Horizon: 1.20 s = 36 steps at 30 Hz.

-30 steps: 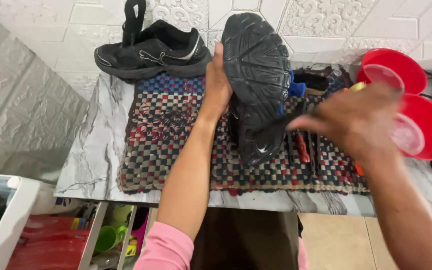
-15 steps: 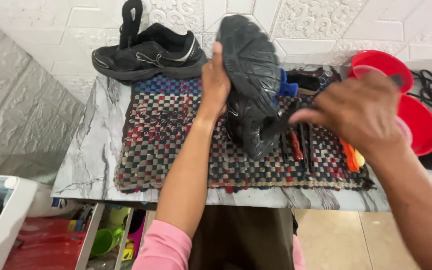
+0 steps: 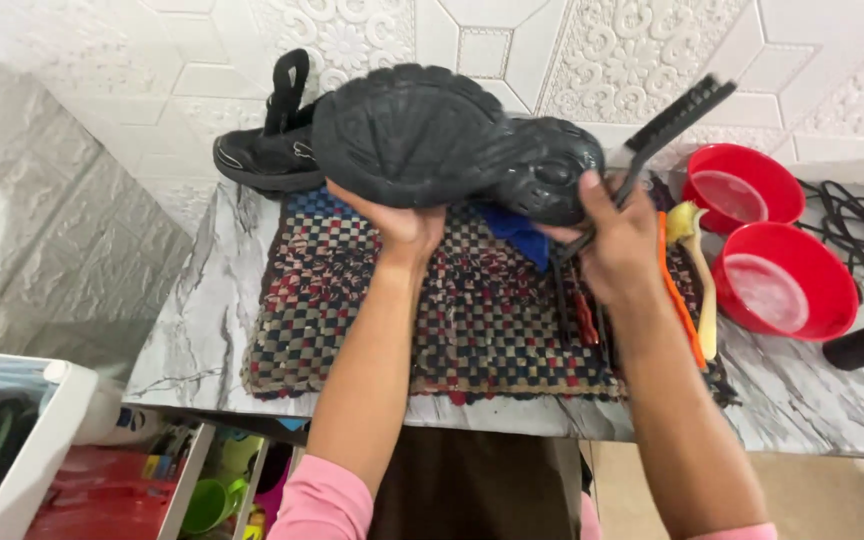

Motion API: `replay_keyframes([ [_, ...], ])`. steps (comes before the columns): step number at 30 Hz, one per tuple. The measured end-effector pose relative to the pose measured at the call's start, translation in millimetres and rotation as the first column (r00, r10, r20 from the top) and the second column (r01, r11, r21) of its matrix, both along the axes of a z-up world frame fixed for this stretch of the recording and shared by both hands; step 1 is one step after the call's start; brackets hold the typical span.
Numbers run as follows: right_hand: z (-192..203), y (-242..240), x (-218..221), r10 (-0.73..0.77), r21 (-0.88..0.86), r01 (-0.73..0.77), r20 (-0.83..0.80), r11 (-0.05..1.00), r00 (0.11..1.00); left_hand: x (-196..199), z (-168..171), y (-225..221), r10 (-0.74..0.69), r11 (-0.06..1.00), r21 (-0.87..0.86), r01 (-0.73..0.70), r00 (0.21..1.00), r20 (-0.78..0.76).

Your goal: Cleaning the sole of a black sneaker using a brush and a small picking tool to remove dirt from the tread.

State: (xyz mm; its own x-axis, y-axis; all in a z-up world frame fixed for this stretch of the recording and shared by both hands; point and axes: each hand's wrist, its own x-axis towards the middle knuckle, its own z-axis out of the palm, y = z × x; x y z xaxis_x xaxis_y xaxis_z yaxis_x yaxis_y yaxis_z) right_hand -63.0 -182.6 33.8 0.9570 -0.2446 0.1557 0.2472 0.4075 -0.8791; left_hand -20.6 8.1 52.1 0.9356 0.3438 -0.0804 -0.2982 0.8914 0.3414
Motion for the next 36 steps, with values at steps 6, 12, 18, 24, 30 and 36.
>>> replay_keyframes([
  [6,77.4,-49.3,3.9,-0.252,-0.594,0.146,-0.098,0.791,0.963,47.8,-71.3,64.0,-0.641,0.764,0.256,0.593,0.649,0.41],
  [12,123.3,-12.9,-10.8,-0.092,-0.879,-0.083,-0.143,0.47,0.985,25.2,-39.3,20.9,-0.927,0.259,0.912,0.317,0.348,0.143],
  [18,107.1,-28.2,-9.6,-0.195,-0.941,0.092,0.029,0.325,0.98,33.8,-55.0,4.1,-0.641,0.542,0.833,0.115,0.697,0.321],
  [24,58.6,-69.1,-7.3,-0.069,-0.903,0.4,0.414,-0.157,0.908,17.3,-27.6,-1.1,-0.612,0.689,0.524,0.501,0.789,0.05],
  [30,54.3,-83.5,22.8,0.138,-0.716,0.639,0.629,-0.281,0.765,2.8,3.8,8.2,-0.634,0.681,0.36,0.638,0.76,-0.146],
  [36,67.8,-49.7,19.6,0.308,-0.785,0.617,0.601,0.054,0.737,12.0,-23.0,3.2,-0.557,0.743,0.479,0.468,0.829,0.055],
])
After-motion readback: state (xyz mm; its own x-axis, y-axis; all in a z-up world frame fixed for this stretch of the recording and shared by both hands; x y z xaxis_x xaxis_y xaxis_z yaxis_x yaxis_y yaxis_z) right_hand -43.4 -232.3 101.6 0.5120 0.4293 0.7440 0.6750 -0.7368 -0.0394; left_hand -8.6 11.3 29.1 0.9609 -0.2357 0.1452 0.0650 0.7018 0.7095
